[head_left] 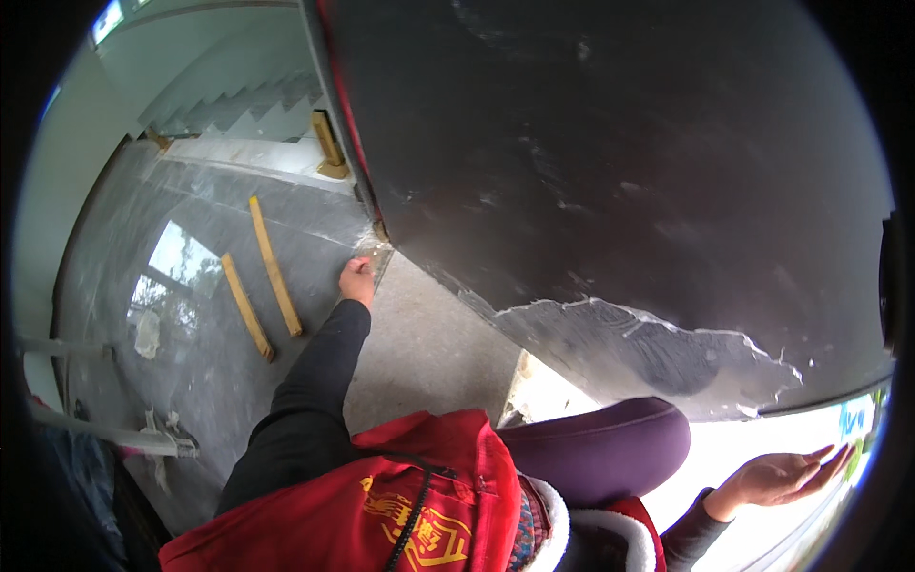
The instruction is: The person uses a wooden stick to pry and peel a large sticker from a dark vertical surface, then continues removing remaining adhesive residue by hand. The removed pieces are discarded on the ground.
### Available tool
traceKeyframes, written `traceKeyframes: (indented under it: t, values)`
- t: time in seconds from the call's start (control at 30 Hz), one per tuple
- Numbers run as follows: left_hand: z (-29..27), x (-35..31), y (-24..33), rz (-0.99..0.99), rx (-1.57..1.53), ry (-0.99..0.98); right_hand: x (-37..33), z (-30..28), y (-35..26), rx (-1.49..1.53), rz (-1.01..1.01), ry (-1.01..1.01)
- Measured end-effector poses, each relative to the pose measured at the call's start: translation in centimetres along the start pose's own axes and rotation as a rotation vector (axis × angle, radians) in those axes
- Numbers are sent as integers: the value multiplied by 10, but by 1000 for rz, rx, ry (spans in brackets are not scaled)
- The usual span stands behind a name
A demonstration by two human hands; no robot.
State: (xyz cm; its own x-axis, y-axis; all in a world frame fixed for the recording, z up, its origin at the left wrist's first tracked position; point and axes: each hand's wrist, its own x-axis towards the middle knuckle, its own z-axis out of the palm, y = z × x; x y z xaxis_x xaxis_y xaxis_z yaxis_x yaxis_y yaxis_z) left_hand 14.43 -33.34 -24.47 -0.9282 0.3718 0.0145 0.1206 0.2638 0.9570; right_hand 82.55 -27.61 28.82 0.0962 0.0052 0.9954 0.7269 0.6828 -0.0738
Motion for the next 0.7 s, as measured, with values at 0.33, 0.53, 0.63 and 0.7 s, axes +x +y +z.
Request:
traceKeyframes:
  t: [0.33, 0.53, 0.63, 0.7]
  values:
    - [91, -587, 364, 252, -43, -493, -36, -177, 353, 91, 958, -81]
    - [283, -933, 597, 1139, -291, -862, 58, -355, 558, 252, 696, -334]
    - [379, -1082, 699, 1297, -404, -1008, 129, -452, 657, 78, 348, -434]
    - [428, -1170, 747, 1284, -479, -1062, 159, -510, 720, -23, 238, -456]
